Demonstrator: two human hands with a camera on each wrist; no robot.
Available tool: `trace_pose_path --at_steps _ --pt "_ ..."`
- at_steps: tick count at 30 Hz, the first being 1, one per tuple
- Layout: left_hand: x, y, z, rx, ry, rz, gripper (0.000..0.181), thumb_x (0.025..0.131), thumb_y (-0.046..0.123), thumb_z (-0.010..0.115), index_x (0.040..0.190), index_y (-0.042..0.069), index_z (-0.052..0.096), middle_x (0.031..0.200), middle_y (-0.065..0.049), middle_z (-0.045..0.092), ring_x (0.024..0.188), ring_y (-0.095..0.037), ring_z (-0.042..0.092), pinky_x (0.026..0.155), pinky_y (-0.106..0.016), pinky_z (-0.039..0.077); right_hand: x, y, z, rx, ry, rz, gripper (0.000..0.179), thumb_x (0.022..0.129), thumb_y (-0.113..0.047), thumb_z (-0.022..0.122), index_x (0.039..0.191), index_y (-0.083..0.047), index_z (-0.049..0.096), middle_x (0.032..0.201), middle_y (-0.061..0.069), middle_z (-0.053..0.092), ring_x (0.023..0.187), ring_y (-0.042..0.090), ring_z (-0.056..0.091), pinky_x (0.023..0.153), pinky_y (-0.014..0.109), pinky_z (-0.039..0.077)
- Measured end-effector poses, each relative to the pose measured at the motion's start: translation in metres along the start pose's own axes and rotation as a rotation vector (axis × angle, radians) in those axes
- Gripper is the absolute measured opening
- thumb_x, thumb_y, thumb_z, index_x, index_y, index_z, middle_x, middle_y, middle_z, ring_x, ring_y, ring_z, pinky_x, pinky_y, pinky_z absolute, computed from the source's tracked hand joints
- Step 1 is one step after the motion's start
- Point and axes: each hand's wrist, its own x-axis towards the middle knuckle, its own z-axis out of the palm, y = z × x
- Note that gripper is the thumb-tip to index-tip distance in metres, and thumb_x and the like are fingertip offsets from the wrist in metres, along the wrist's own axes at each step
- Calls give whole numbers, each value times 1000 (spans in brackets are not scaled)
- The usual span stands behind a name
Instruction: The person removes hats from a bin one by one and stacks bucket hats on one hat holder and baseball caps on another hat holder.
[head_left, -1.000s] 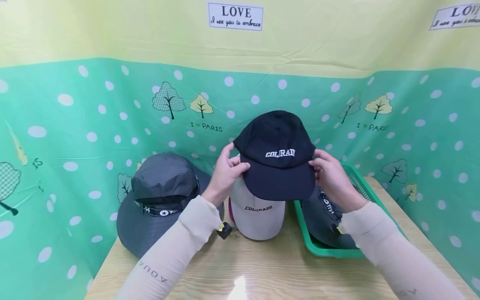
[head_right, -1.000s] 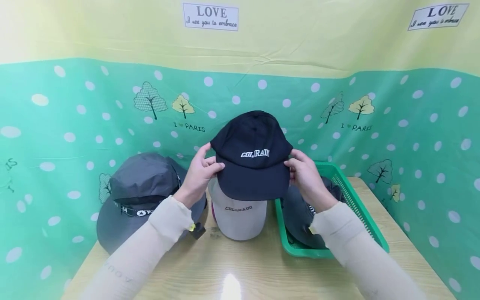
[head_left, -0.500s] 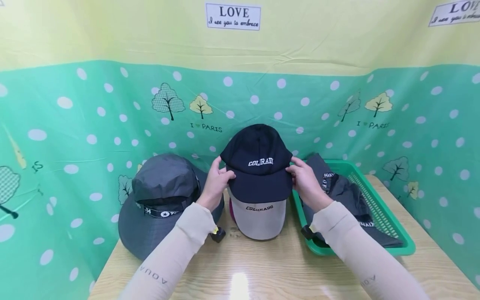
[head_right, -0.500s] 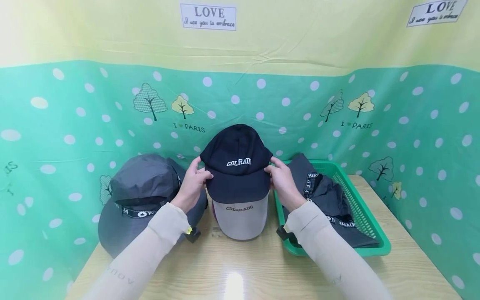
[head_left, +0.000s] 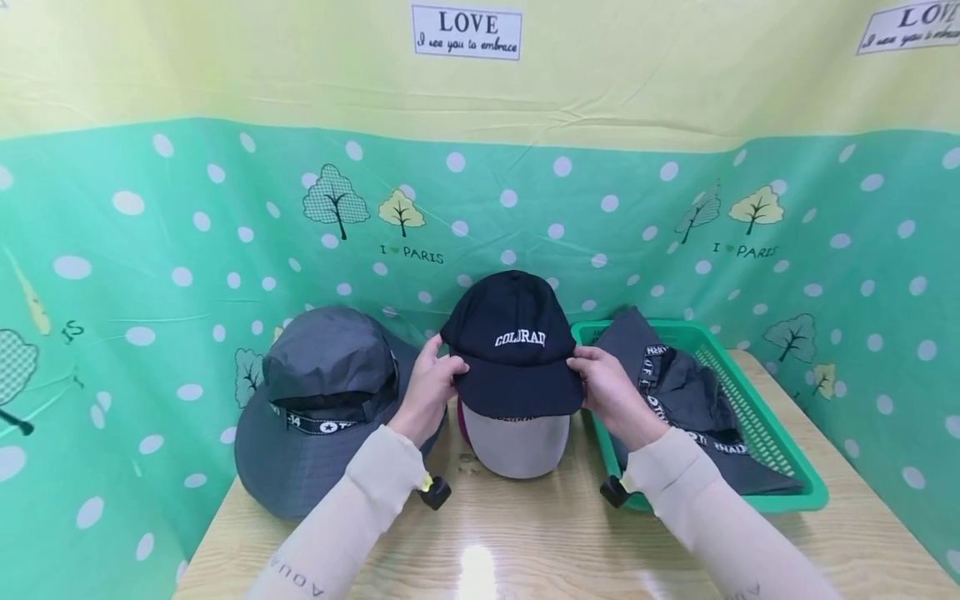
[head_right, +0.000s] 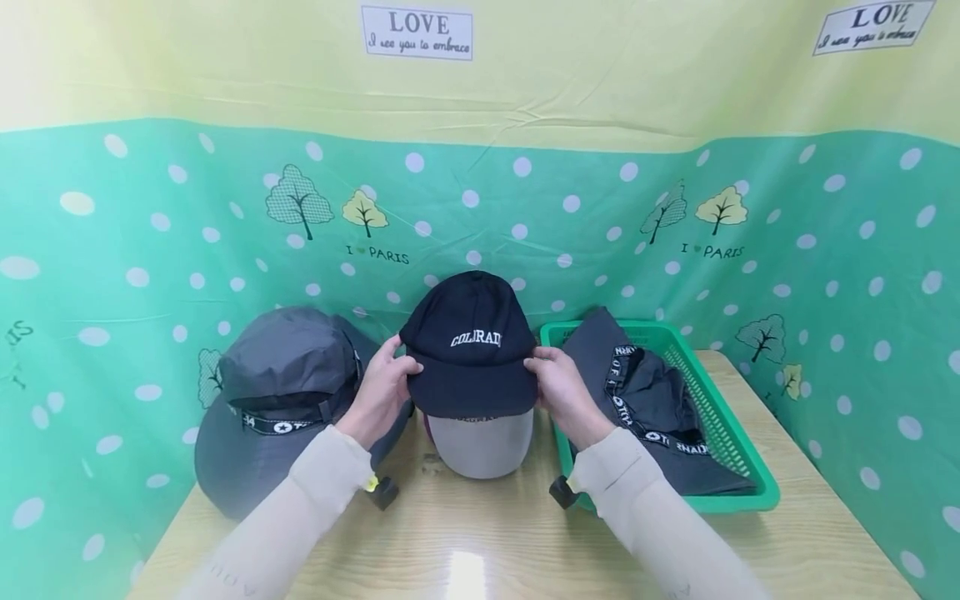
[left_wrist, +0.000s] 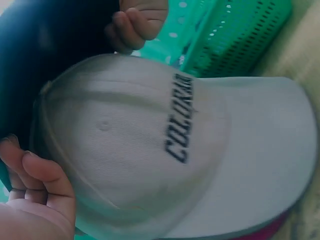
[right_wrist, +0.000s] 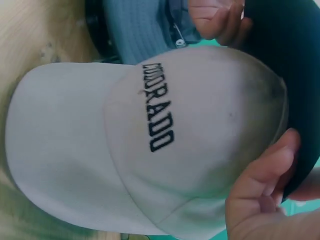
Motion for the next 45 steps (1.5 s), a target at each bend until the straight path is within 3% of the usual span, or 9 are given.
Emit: trace_pose_path --at_steps 2,5,8,11,14,19,27,36,45 --pt "-4 -6 -1 37 14 13 85 78 -4 51 152 7 11 90 -4 59 77 -11 56 71 -24 47 -4 5 4 -83 79 -39 47 101 -14 40 143 3 26 128 22 44 80 10 57 67 26 48" --pt "-10 -14 -3 94 34 52 82 80 -4 53 151 6 13 81 1 61 74 -8 59 68 -21 47 -11 15 15 -213 202 -150 40 100 -13 42 135 4 33 111 21 53 77 16 58 66 27 48" --pt "-17 -22 -3 168 63 121 78 83 -3 53 151 6 16 78 0 60 74 -10 58 74 -22 47 -18 25 25 -332 291 -276 40 98 -8 44 135 6 34 108 23 55 89 25 58 78 33 47" --pt "-23 -28 -3 293 102 230 74 85 -2 54 150 6 21 68 1 49 60 -10 47 66 -22 41 -24 34 30 -415 325 -357 45 97 -6 46 137 8 34 115 25 51 105 33 52 91 43 42" --pt "-32 -29 0 387 142 323 70 86 -3 55 149 6 26 66 -2 42 51 -10 36 58 -22 35 -27 41 32 -487 346 -386 49 96 -9 49 140 7 34 121 25 46 113 33 45 98 46 37" --pt "-42 -40 4 417 187 420 63 88 -4 56 146 6 35 74 -7 49 50 -8 37 50 -20 34 -28 53 33 -542 374 -382 55 97 -17 51 145 3 32 130 22 34 117 30 41 103 44 33" --pt "-41 -65 2 555 267 542 61 85 20 74 137 4 48 76 -8 49 55 -9 39 53 -22 36 -32 68 37 -636 393 -424 68 96 -29 56 147 5 26 137 22 25 125 32 38 106 46 32" --pt "-44 -85 2 675 318 530 64 83 24 75 138 6 47 74 -5 53 53 -6 43 50 -23 39 -29 92 47 -760 431 -469 111 79 -58 69 148 8 13 145 26 17 134 41 25 107 52 28" --pt "-42 -107 -3 779 371 395 37 81 25 77 104 6 56 79 -1 67 68 -19 61 66 -34 47 -16 122 50 -853 445 -372 120 74 -68 66 151 3 6 149 23 15 135 41 21 107 53 29"
